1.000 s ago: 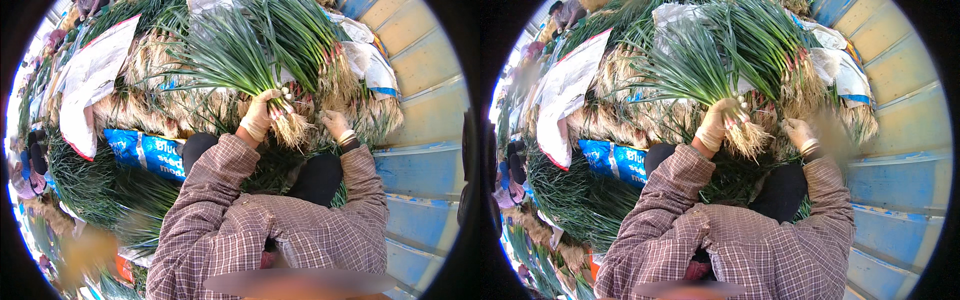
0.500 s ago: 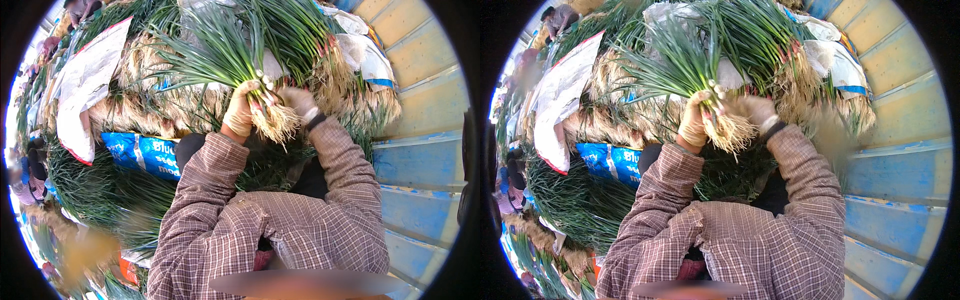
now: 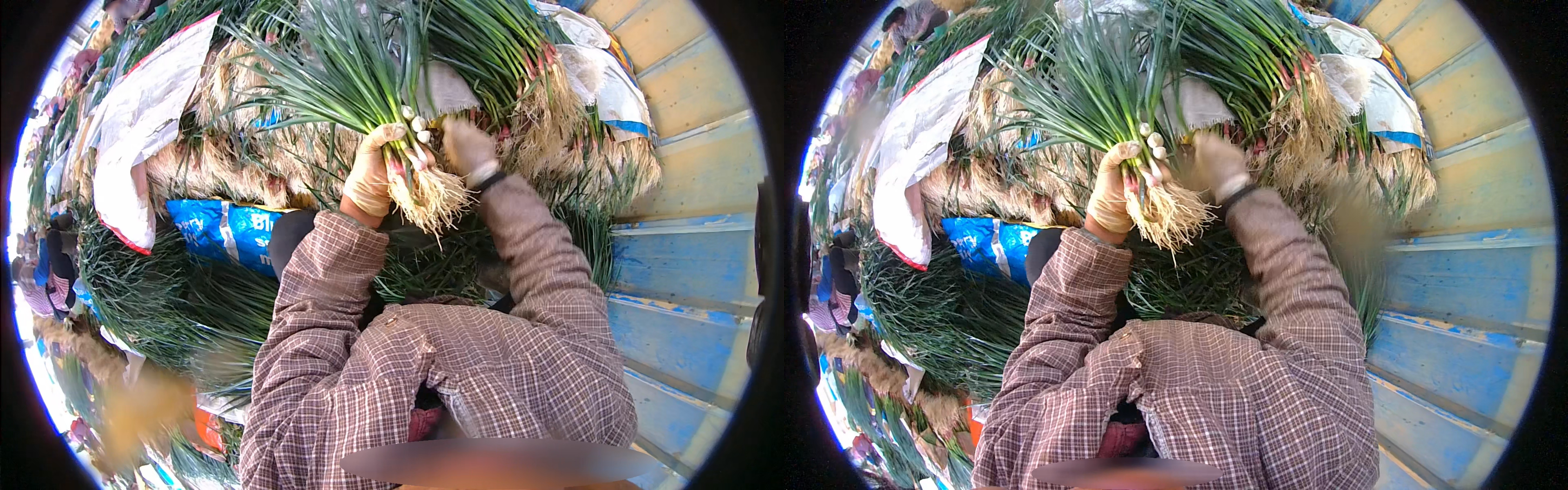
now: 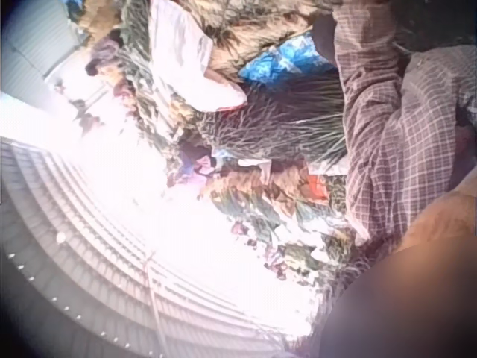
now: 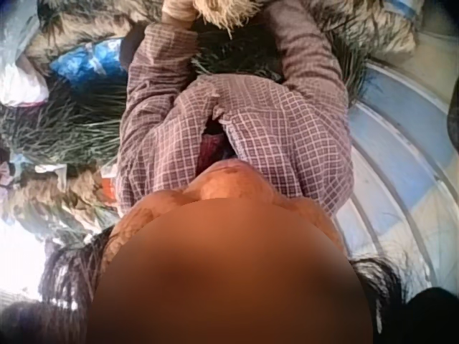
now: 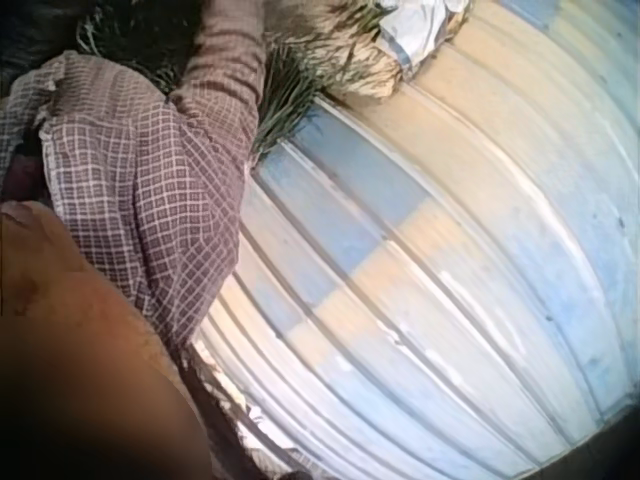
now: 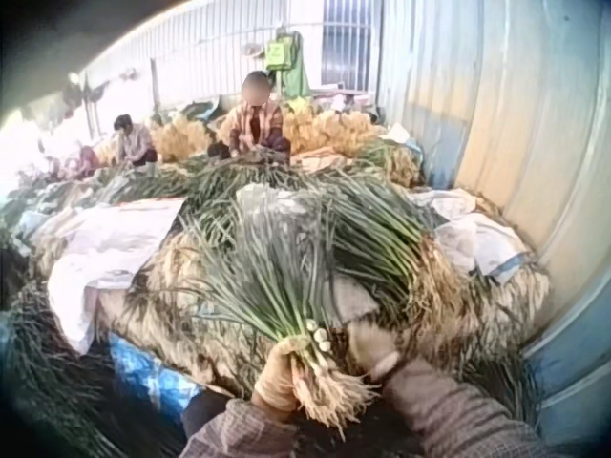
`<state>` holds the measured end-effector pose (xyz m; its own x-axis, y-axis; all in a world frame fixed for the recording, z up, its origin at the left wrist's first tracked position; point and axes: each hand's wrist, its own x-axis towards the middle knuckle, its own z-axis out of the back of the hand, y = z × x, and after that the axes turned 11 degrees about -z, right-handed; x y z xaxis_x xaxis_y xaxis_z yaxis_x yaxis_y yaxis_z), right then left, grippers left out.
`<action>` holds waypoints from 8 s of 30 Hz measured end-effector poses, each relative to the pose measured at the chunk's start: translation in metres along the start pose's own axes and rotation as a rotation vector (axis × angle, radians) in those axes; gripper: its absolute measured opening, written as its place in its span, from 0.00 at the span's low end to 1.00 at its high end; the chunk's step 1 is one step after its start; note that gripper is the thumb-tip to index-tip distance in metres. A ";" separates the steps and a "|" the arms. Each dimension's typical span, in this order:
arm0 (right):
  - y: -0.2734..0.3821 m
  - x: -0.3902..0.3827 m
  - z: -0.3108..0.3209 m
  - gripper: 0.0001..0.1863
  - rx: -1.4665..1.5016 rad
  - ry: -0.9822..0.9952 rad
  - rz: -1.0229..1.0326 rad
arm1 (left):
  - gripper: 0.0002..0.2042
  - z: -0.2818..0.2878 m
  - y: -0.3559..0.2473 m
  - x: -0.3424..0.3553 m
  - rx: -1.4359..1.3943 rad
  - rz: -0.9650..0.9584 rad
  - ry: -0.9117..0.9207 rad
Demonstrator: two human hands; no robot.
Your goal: The person sits among large piles of green onions and repeatedly trims the root ends of individual bunches using a small knife. Trimmed roots are discarded, and the cleaned bunches are placed back into the pile.
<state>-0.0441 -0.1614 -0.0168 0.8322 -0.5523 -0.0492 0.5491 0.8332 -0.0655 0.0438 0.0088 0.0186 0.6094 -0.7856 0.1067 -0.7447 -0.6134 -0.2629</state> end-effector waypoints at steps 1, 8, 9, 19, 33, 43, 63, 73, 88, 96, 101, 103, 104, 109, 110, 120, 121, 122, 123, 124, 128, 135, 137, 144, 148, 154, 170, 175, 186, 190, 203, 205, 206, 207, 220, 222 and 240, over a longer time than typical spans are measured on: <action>0.004 -0.017 -0.011 0.20 -0.022 0.167 0.125 | 0.14 -0.001 -0.003 -0.004 -0.006 -0.002 -0.051; -0.045 -0.057 -0.019 0.12 1.064 0.125 -0.045 | 0.16 -0.007 -0.006 -0.019 0.049 0.029 -0.011; -0.056 -0.037 -0.009 0.14 0.943 -0.225 0.118 | 0.17 -0.005 -0.006 -0.019 0.110 0.058 0.000; -0.082 -0.014 0.012 0.21 0.253 -0.123 -0.210 | 0.18 0.047 0.016 -0.039 0.166 0.110 -0.080; -0.008 -0.149 0.034 0.11 0.705 -0.423 0.087 | 0.23 0.033 0.051 -0.063 0.079 0.230 0.044; -0.025 -0.098 -0.002 0.26 1.585 0.252 -0.038 | 0.21 0.031 0.059 -0.086 0.151 0.225 -0.039; -0.086 -0.019 -0.004 0.28 0.359 0.039 -0.412 | 0.17 0.037 0.039 -0.075 0.084 0.225 -0.038; -0.025 -0.139 0.022 0.10 0.483 -0.599 -0.046 | 0.22 0.033 0.061 -0.070 0.083 0.186 0.022; -0.022 -0.107 0.019 0.15 1.520 0.033 -0.109 | 0.20 0.046 0.079 -0.083 0.042 0.230 0.022; -0.005 -0.146 0.015 0.12 2.349 0.053 0.096 | 0.13 0.034 0.058 -0.079 0.311 0.088 -0.135; -0.076 -0.182 -0.013 0.14 1.547 0.536 -0.301 | 0.18 0.031 0.046 -0.077 0.323 0.192 -0.087; -0.085 -0.169 -0.026 0.19 0.765 0.325 -0.101 | 0.23 0.033 0.046 -0.077 0.331 0.195 -0.054; -0.084 -0.156 -0.032 0.20 0.608 0.257 -0.035 | 0.25 0.034 0.046 -0.077 0.267 0.188 -0.013; -0.043 -0.081 -0.051 0.22 0.944 -0.209 -0.265 | 0.15 0.032 0.053 -0.076 0.094 0.261 -0.048; -0.034 -0.073 -0.051 0.23 0.943 -0.134 -0.397 | 0.13 0.030 0.054 -0.077 0.077 0.255 -0.057; -0.168 -0.210 0.021 0.13 0.158 -0.377 -0.272 | 0.21 0.026 0.039 -0.076 -0.106 0.177 -0.057; -0.204 -0.232 0.031 0.16 0.010 -0.198 -0.385 | 0.21 0.027 0.040 -0.074 -0.122 0.174 -0.043; -0.226 -0.250 0.036 0.20 0.134 -0.039 -0.764 | 0.21 0.029 0.042 -0.074 -0.067 0.161 -0.072; -0.253 -0.266 0.041 0.21 -0.040 0.280 -0.898 | 0.21 0.031 0.043 -0.072 -0.038 0.161 -0.050; -0.266 -0.279 0.041 0.23 -0.206 0.541 -1.005 | 0.22 0.032 0.047 -0.070 -0.009 0.153 -0.041; -0.251 -0.271 0.027 0.20 0.361 0.030 -0.864 | 0.21 0.037 0.064 -0.069 -0.030 0.150 -0.018; -0.094 -0.090 -0.010 0.18 0.472 -0.389 -0.083 | 0.13 0.038 0.075 -0.066 0.049 0.183 -0.021; -0.073 -0.060 -0.012 0.18 0.322 -0.173 -0.221 | 0.14 0.038 0.070 -0.067 0.071 0.182 -0.076; -0.038 -0.120 -0.001 0.12 0.510 -0.306 -0.174 | 0.20 0.044 0.072 -0.061 0.245 0.160 -0.083; -0.031 -0.160 0.000 0.12 0.456 -0.284 0.250 | 0.17 0.046 0.079 -0.057 0.240 0.231 -0.064; -0.068 -0.134 -0.023 0.09 0.624 -0.202 -0.444 | 0.12 0.034 0.082 -0.067 -0.180 0.152 -0.006; -0.031 -0.148 0.007 0.08 2.188 0.012 0.146 | 0.16 0.035 0.076 -0.072 -0.278 0.033 0.058; -0.096 -0.180 -0.004 0.13 1.085 0.361 -0.196 | 0.17 0.032 0.067 -0.069 -0.285 0.103 0.041; -0.050 -0.154 0.013 0.20 1.364 0.372 0.186 | 0.12 0.025 0.060 -0.065 -0.081 0.152 -0.119; -0.098 -0.185 0.011 0.09 2.240 0.143 -0.097 | 0.12 0.033 0.053 -0.062 0.189 0.118 -0.183; -0.005 -0.159 0.032 0.16 0.746 0.080 0.028 | 0.10 0.019 0.073 -0.068 0.759 0.121 -0.304; -0.009 -0.156 0.017 0.15 1.076 0.205 -0.059 | 0.11 0.022 0.072 -0.070 0.733 0.172 -0.291; -0.013 -0.155 0.011 0.14 1.207 0.291 -0.175 | 0.11 0.022 0.072 -0.072 0.718 0.199 -0.279; -0.014 -0.153 0.003 0.11 1.329 0.328 -0.200 | 0.11 0.022 0.072 -0.073 0.709 0.201 -0.241; -0.085 -0.191 0.006 0.10 2.033 0.842 0.252 | 0.15 0.049 0.068 -0.068 0.232 0.191 -0.123; -0.108 -0.192 0.001 0.17 0.825 0.525 0.148 | 0.17 0.050 0.071 -0.067 0.175 0.159 -0.020; -0.119 0.064 0.081 0.21 0.457 -0.380 -0.351 | 0.13 -0.037 0.018 -0.034 0.093 -0.040 0.107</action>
<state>-0.0501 -0.2940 0.0688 0.5224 -0.8132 0.2565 0.6991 0.5807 0.4173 -0.0007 0.0218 0.0455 0.6019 -0.7679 0.2190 -0.6891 -0.6381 -0.3435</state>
